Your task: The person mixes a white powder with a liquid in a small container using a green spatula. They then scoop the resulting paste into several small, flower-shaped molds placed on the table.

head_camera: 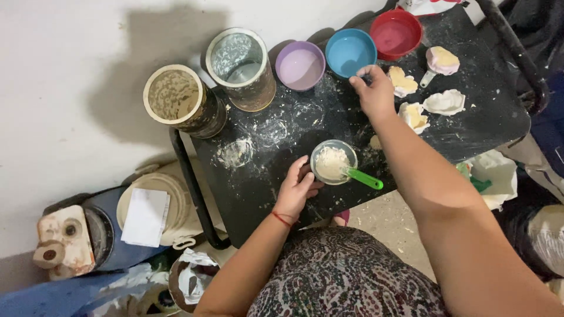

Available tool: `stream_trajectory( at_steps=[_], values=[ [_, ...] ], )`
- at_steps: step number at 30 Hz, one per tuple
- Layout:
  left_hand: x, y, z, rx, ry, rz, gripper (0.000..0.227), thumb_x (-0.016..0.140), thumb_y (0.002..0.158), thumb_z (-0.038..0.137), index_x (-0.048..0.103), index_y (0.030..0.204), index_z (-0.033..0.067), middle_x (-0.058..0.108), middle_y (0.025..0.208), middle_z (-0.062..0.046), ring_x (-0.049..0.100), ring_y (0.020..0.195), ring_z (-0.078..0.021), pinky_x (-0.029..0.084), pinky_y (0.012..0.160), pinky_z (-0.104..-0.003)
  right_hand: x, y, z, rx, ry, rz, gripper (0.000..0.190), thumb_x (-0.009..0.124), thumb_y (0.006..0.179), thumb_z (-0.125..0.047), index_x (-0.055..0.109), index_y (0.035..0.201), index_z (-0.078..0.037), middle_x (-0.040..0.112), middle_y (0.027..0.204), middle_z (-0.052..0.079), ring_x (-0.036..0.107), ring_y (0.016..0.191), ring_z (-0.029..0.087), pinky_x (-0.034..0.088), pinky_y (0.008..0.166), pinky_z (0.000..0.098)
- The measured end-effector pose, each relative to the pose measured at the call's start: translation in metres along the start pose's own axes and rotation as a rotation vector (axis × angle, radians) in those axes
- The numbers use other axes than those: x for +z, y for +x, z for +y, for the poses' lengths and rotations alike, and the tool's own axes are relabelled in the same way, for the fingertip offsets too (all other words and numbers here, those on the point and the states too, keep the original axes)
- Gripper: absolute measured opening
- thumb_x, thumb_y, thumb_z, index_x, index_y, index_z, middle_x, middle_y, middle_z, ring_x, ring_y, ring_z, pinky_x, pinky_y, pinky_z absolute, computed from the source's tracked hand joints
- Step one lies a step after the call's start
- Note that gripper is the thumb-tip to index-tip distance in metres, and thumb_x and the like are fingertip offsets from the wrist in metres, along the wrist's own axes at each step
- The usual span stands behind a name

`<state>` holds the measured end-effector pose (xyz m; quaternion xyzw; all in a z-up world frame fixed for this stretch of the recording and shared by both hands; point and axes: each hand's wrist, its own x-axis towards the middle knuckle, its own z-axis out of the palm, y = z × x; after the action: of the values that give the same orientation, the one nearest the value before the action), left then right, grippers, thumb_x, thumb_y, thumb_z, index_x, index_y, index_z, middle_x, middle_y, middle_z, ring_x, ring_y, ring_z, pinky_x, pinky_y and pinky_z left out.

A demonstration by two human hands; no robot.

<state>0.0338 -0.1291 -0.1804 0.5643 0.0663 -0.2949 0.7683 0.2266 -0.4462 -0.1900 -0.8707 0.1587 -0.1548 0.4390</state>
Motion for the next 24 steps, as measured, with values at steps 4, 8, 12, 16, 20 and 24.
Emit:
stream_trajectory(
  at_steps=[4,8,12,16,20,24],
  values=[
    [0.009,0.003,0.01,-0.043,0.033,0.029,0.056,0.054,0.107,0.018,0.036,0.159,0.0269,0.054,0.151,-0.009,0.075,0.104,-0.0315,0.063,0.082,-0.035,-0.051,-0.045,-0.042,-0.101,0.084,-0.017,0.023,0.088,0.097,-0.03,0.071,0.108,-0.019,0.073,0.104,0.002,0.068,0.102,0.02,0.051,0.095,0.0339],
    [0.014,0.017,0.018,-0.074,0.089,0.061,0.054,0.057,0.106,0.023,0.043,0.158,0.0255,0.053,0.153,-0.014,0.072,0.11,-0.0414,0.063,0.087,-0.046,-0.11,-0.09,-0.086,-0.274,0.033,-0.063,0.024,0.09,0.093,-0.022,0.073,0.106,-0.012,0.071,0.111,0.018,0.069,0.106,0.041,0.052,0.094,0.0478],
    [0.008,0.025,0.024,-0.046,0.185,-0.006,0.053,0.055,0.109,0.027,0.042,0.161,0.0247,0.053,0.15,-0.027,0.067,0.113,-0.0511,0.061,0.089,-0.052,-0.148,-0.131,-0.077,-0.389,0.039,-0.155,0.02,0.086,0.091,-0.01,0.072,0.106,-0.005,0.064,0.14,0.031,0.063,0.115,0.056,0.049,0.097,0.059],
    [0.001,0.021,0.018,-0.019,0.165,-0.02,0.056,0.056,0.109,0.03,0.039,0.162,0.0282,0.054,0.154,-0.019,0.068,0.113,-0.0488,0.06,0.089,-0.051,-0.181,-0.172,-0.111,-0.384,-0.029,-0.201,0.022,0.084,0.089,-0.011,0.071,0.105,-0.005,0.057,0.15,0.036,0.06,0.12,0.059,0.048,0.099,0.0611],
    [0.0,0.014,0.017,-0.014,0.136,-0.068,0.061,0.054,0.108,0.034,0.031,0.164,0.0278,0.042,0.164,-0.018,0.06,0.121,-0.0538,0.053,0.095,-0.058,-0.183,-0.192,-0.087,-0.398,-0.102,-0.21,0.023,0.087,0.085,-0.016,0.073,0.102,-0.009,0.06,0.15,0.031,0.063,0.123,0.051,0.051,0.099,0.0561],
    [0.0,0.008,0.017,0.004,0.153,-0.098,0.062,0.055,0.109,0.033,0.028,0.165,0.0265,0.039,0.165,-0.019,0.059,0.122,-0.0544,0.052,0.095,-0.06,-0.183,-0.207,-0.091,-0.43,-0.2,-0.171,0.022,0.087,0.085,-0.016,0.073,0.101,-0.008,0.061,0.151,0.029,0.063,0.127,0.048,0.054,0.099,0.0544]
  ],
)
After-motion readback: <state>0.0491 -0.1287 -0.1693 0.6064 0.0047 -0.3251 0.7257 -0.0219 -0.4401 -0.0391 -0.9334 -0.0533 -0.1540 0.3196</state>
